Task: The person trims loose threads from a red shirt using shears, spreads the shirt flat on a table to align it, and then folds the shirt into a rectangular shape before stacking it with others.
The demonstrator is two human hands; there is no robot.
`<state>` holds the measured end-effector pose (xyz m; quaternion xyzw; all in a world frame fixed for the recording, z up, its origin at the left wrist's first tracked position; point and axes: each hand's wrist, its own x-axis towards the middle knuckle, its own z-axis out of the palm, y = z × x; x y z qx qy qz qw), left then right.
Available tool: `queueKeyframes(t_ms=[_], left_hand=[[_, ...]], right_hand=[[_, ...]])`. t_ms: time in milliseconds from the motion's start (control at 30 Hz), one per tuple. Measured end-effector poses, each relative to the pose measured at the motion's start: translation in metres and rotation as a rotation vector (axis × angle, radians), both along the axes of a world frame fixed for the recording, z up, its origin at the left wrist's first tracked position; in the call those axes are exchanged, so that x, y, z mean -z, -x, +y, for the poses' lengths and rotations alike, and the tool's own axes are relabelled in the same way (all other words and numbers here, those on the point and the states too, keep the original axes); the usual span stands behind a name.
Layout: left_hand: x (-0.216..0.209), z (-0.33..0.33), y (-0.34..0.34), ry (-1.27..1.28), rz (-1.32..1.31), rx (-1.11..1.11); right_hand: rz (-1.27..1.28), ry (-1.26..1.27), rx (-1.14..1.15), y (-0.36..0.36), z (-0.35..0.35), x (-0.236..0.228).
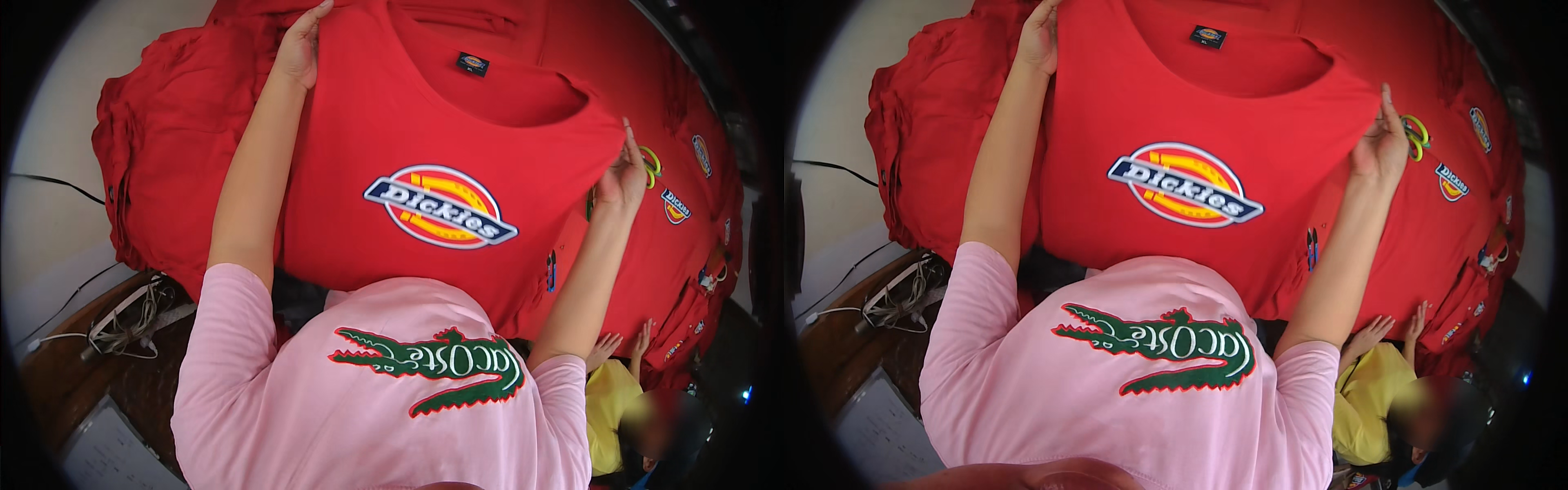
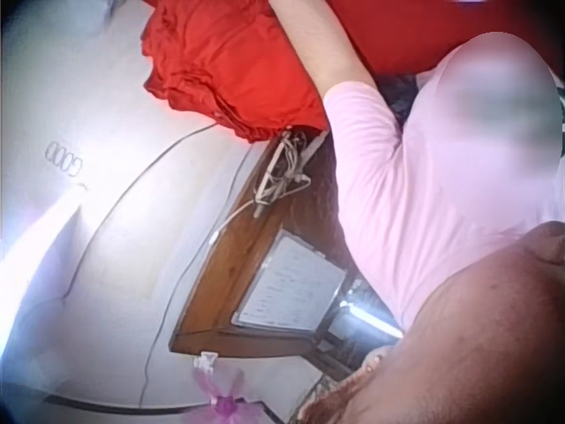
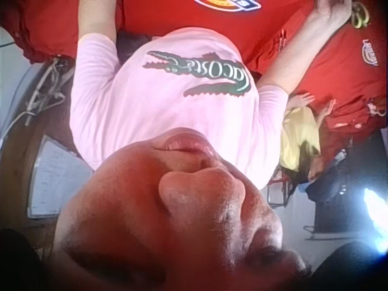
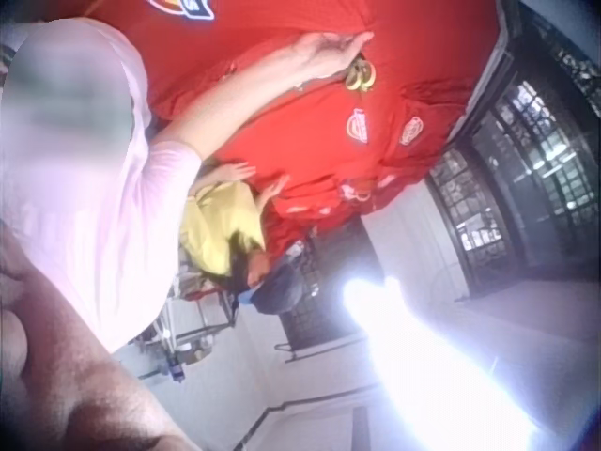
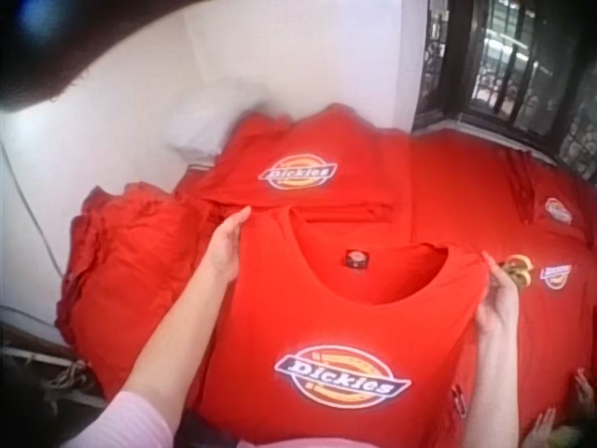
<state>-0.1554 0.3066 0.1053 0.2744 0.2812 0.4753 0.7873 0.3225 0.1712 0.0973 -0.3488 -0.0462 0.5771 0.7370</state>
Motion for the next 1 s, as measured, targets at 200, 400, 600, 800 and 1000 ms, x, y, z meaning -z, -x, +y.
queueKeyframes(t_ms=[200, 400, 600, 800, 1000], left_hand=[[0.047, 0.036, -0.007, 0.067, 0.139, -0.154], [0.086, 0.05, -0.007, 0.113, 0.425, -0.247], [0.119, 0.061, -0.001, 0.124, 0.482, -0.206], [0.103, 0.037, 0.003, 0.118, 0.69, -0.061], [0.081, -0.074, 0.076, 0.022, 0.986, 0.021]], right_hand=[[-0.295, -0.001, 0.008, 0.001, 0.039, 0.015], [-0.298, 0.137, -0.014, -0.004, 0.076, 0.092], [-0.345, 0.209, 0.04, 0.003, 0.082, 0.129], [-0.865, 0.085, -0.098, 0.016, 0.035, 0.102], [-1.312, 0.361, -0.28, 0.016, -0.125, 0.079]])
